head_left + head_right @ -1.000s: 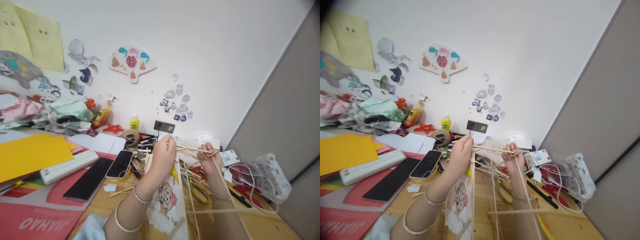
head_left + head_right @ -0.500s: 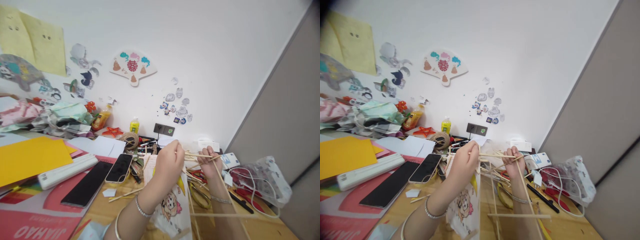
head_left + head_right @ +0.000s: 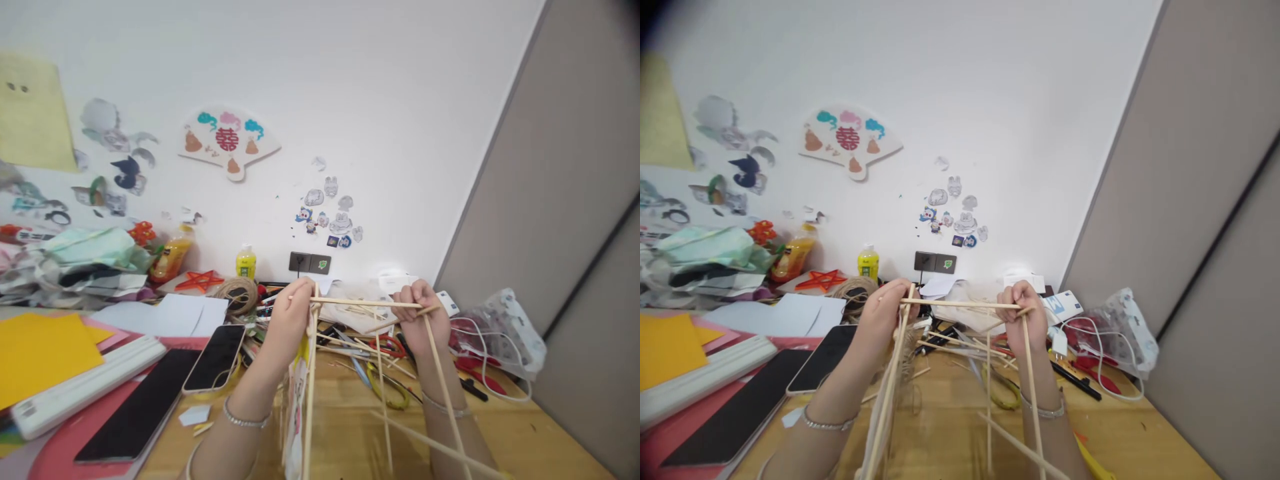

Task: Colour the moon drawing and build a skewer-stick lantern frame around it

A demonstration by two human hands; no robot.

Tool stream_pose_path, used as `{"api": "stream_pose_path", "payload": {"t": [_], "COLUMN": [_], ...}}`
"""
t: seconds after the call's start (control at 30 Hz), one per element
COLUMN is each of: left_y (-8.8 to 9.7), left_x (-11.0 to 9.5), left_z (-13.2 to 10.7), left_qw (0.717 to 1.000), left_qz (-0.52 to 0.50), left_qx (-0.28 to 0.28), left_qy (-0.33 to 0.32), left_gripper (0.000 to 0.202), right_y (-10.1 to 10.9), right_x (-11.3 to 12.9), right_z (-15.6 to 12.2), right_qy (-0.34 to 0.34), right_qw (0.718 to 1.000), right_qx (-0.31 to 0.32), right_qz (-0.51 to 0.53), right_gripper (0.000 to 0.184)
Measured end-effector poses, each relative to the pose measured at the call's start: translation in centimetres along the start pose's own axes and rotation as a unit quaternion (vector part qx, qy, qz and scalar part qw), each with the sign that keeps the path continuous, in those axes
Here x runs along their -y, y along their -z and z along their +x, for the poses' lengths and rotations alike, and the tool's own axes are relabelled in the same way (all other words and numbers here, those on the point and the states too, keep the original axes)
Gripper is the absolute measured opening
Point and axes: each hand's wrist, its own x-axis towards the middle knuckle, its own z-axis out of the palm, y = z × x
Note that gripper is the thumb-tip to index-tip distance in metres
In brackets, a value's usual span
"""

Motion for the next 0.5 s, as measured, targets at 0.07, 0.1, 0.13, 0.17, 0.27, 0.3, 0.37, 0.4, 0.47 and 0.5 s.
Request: {"api": "stream_pose_path", "payload": {"t": [0.07, 0.1, 0.13, 0.17, 0.27, 0.3, 0.37, 0.4, 0.47, 0.5], "left_y": [0.4, 0.6, 0.8, 1.0, 1.2, 1.2, 1.3, 1.3, 1.5, 1.6], "left_x": [0.5, 0.9, 1.5, 2.1, 4.2, 4.9, 6.1, 6.6, 7.3, 7.5], "left_z": [0.6, 1.1, 1.6, 2.1, 3.4, 3.7, 3.9, 4.0, 4.0, 4.0], "left_qw": [0.998, 0.992, 0.987, 0.982, 0.968, 0.965, 0.963, 0.964, 0.966, 0.968], "left_qz": [-0.045, -0.067, -0.071, -0.069, -0.068, -0.069, -0.074, -0.076, -0.081, -0.083], "left_qx": [0.015, 0.036, 0.06, 0.079, 0.117, 0.12, 0.112, 0.105, 0.089, 0.083], "left_qy": [0.052, 0.099, 0.133, 0.154, 0.211, 0.224, 0.232, 0.232, 0.227, 0.224], "left_gripper": [0.025, 0.024, 0.025, 0.027, 0.034, 0.035, 0.036, 0.036, 0.036, 0.035], "right_y": [-0.2, -0.3, -0.2, 0.0, 0.8, 1.2, 1.8, 2.1, 2.6, 2.7], "right_x": [0.2, 0.1, -0.1, -0.4, -1.8, -2.4, -3.5, -4.1, -5.0, -5.3], "right_z": [0.0, 0.0, 0.1, 0.3, 0.9, 1.1, 1.5, 1.7, 1.9, 1.9], "right_qy": [-0.024, -0.042, -0.063, -0.084, -0.127, -0.135, -0.145, -0.15, -0.158, -0.161], "right_qw": [1.0, 0.999, 0.997, 0.995, 0.987, 0.986, 0.984, 0.983, 0.981, 0.981], "right_qx": [-0.018, -0.03, -0.043, -0.057, -0.093, -0.1, -0.107, -0.109, -0.11, -0.11], "right_qz": [-0.005, -0.005, -0.004, -0.001, 0.005, 0.006, 0.008, 0.009, 0.013, 0.015], "right_gripper": [0.011, 0.011, 0.011, 0.011, 0.014, 0.015, 0.017, 0.017, 0.017, 0.016]}}
